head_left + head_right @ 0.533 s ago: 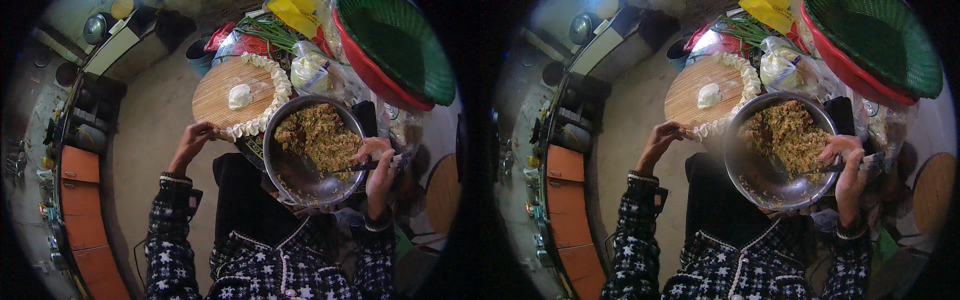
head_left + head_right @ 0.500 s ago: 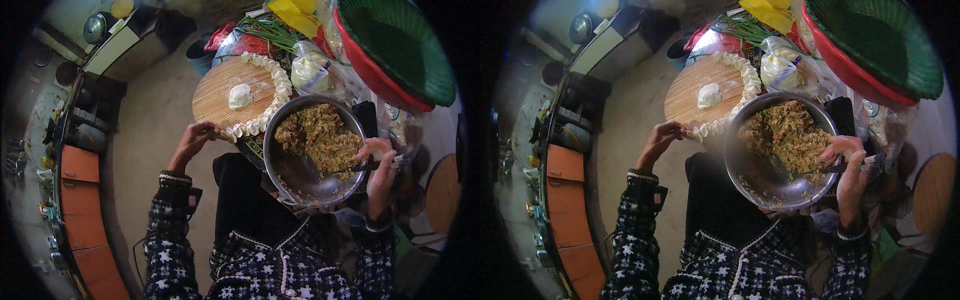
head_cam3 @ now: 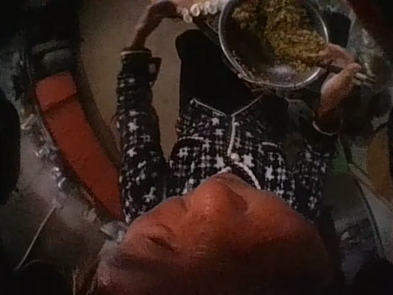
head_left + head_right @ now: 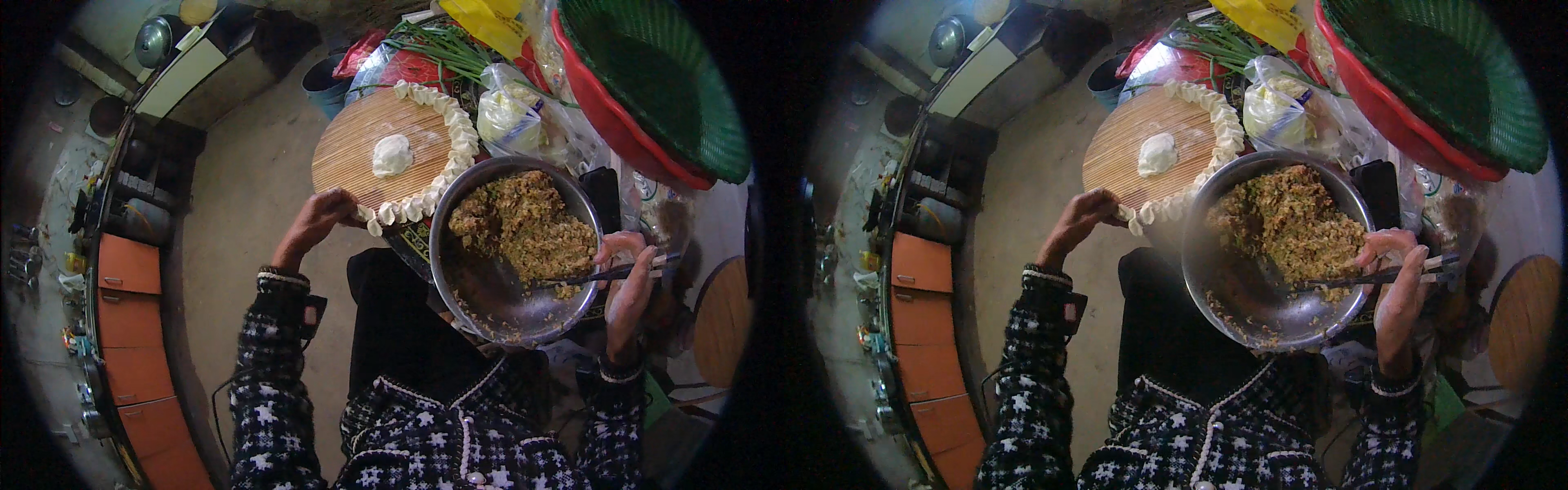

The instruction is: The person fills dumpling wrappers with a meat and vegetable mixture using chopsticks, folds and seals each dumpling, and places them on a bamboo tray. The process is repeated multiple times throughout the clip.

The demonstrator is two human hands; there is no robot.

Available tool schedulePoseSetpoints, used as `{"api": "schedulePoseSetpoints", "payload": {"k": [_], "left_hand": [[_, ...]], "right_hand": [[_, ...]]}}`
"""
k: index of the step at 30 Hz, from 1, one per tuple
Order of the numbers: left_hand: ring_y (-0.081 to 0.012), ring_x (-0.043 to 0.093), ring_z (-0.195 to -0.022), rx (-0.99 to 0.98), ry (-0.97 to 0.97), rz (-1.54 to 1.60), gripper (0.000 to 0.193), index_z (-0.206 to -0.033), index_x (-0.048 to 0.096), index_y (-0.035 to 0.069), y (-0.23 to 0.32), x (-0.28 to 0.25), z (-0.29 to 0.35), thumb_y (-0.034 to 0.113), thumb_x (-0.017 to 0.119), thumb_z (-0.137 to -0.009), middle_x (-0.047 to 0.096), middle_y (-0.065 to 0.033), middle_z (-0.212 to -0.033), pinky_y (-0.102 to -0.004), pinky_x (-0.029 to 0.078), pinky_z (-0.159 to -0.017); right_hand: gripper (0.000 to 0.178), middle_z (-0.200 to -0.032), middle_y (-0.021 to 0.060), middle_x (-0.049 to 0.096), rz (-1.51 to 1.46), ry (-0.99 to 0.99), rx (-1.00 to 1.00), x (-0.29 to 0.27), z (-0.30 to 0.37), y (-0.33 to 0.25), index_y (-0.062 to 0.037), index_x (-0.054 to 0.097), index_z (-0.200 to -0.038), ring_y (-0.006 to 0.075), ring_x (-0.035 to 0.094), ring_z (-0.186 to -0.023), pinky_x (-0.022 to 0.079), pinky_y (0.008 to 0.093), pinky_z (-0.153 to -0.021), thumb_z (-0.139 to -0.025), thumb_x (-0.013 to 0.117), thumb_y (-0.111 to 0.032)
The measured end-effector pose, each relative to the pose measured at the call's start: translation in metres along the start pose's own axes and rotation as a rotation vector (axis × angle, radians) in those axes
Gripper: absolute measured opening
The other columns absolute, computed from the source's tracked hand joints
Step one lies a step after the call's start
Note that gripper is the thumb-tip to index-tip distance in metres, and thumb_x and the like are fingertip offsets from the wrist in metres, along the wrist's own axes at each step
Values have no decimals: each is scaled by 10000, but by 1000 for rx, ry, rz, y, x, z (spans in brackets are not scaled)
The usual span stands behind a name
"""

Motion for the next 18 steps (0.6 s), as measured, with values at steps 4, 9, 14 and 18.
{"api": "schedulePoseSetpoints", "payload": {"k": [4, 9, 14, 18], "left_hand": [[-183, 660, -887, -30, 78, 27, 171, -1041, 631, -7, 0, 8, -2, 146, 607, -970, 671, -79, -955, -320, 547, -830], [-162, 662, -870, 51, 112, 67, 188, -1046, 621, -15, 4, 4, -4, 158, 600, -975, 667, -63, -928, -311, 552, -811], [-165, 649, -917, 41, -2, 31, 219, -1051, 634, 0, 0, -14, 5, 197, 634, -956, 671, -60, -955, -314, 514, -864], [-175, 650, -935, 93, -225, -51, 186, -1078, 641, -3, 6, -7, 5, 120, 628, -939, 687, -85, -996, -309, 517, -869]], "right_hand": [[547, -857, 48, 541, -28, 3, -8, -1, -1, 1, -38, 586, -990, 116, 512, -767, 379, 236, -599, -1069, 223, -439], [537, -852, 51, 542, -69, -11, -1, -5, 0, 2, -37, 583, -970, 114, 514, -747, 380, 233, -574, -1068, 244, -442], [528, -824, 56, 538, -102, 10, 9, -7, 0, 4, -38, 572, -929, 114, 508, -726, 375, 230, -547, -1069, 257, -438], [516, -808, 61, 537, -96, 7, -6, -5, -2, 5, -44, 567, -899, 117, 507, -721, 374, 232, -542, -1073, 260, -420]]}}
Point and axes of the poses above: each hand's wrist, its own z-axis away from the middle knuckle, its own x-axis out of the palm, y = z × x, the point moved 7 cm from there along -z, towards the middle knuckle
